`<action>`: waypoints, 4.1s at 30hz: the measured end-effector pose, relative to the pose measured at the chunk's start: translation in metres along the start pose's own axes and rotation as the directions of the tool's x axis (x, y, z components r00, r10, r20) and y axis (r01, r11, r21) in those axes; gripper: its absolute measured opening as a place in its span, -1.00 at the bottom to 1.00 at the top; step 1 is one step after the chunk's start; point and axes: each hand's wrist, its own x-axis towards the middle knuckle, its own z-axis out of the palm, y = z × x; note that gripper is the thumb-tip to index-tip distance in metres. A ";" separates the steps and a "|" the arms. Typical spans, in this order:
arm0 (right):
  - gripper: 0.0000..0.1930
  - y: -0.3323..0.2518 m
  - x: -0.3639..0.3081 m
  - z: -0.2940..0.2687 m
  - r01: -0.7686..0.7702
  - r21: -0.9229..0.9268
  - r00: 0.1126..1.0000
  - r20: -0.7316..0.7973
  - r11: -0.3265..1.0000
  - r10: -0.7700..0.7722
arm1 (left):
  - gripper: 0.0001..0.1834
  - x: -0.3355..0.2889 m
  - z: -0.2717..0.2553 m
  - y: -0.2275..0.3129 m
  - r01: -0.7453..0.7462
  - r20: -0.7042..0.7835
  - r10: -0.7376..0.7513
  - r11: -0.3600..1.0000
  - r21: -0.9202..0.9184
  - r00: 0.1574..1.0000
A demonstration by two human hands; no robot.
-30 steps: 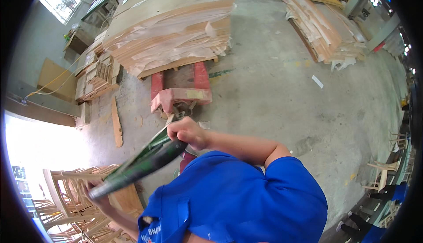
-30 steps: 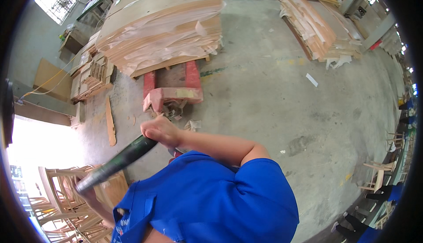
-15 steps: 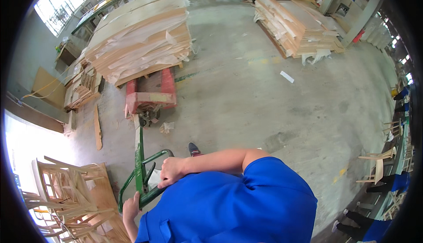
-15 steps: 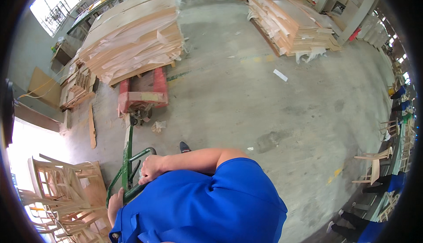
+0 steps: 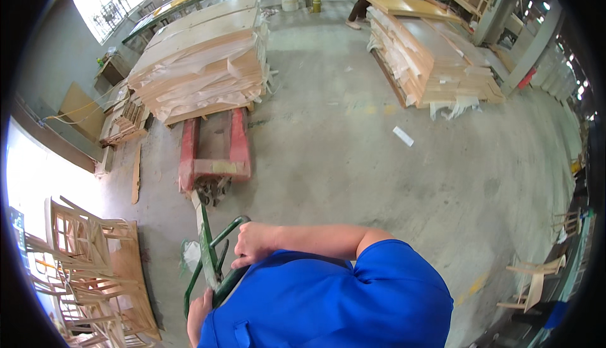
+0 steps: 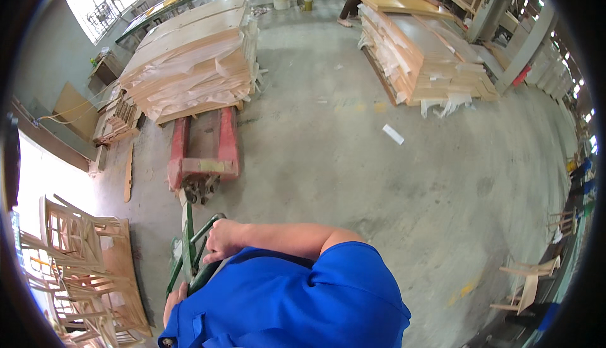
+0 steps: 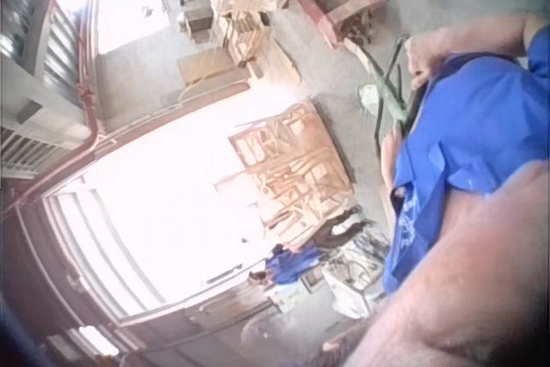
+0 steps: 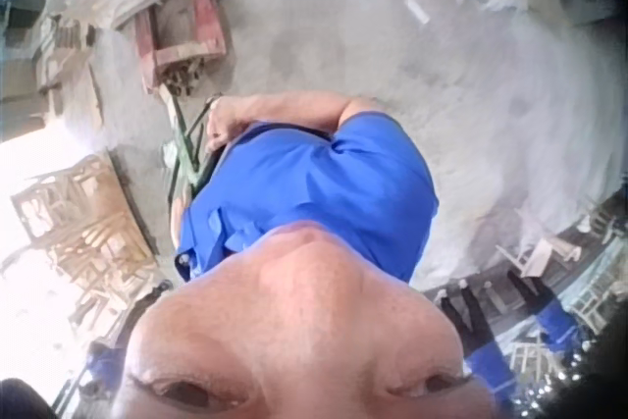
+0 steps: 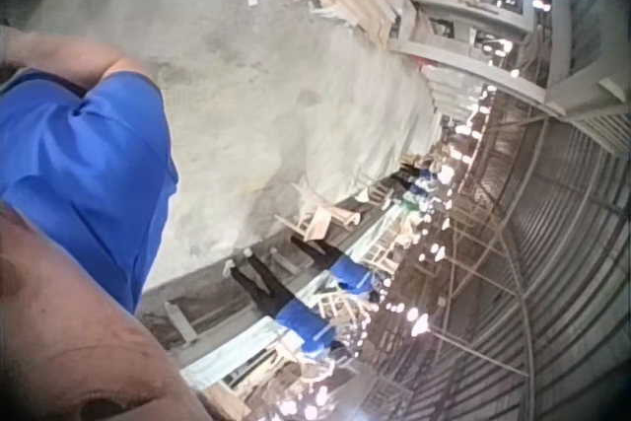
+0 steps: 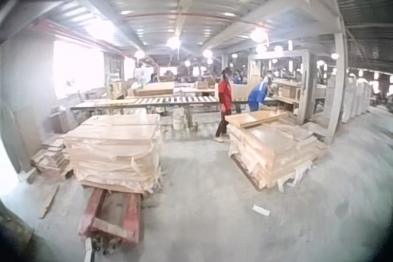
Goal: The person uses a manual pallet jack to move stacks of wooden boards and plastic-wrapped materials across a factory floor. They navigate around other workers and equipment, then remove plastic wrapping from a stack of boards.
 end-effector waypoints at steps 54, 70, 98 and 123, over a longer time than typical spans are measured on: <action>-0.75 -0.086 -0.624 0.018 0.143 0.241 0.935 -0.351 0.960 -0.051 | -0.50 0.009 0.179 0.636 0.314 0.596 0.029 0.829 -0.462 0.802; -0.57 -0.315 -1.118 -0.126 0.727 0.661 0.680 -0.731 0.189 -0.059 | -0.55 0.039 0.284 1.122 -0.156 0.593 0.355 0.920 -0.360 0.723; -0.57 -0.070 -1.335 -0.283 0.578 0.600 0.659 -0.743 -0.553 -0.118 | -0.62 0.245 0.303 1.432 -0.024 0.624 0.372 0.870 -0.493 0.687; -0.46 -0.028 -1.588 -0.295 0.973 0.132 0.095 -0.977 -0.191 -0.188 | -0.68 0.260 0.350 1.660 0.075 0.566 0.204 0.900 -0.430 0.799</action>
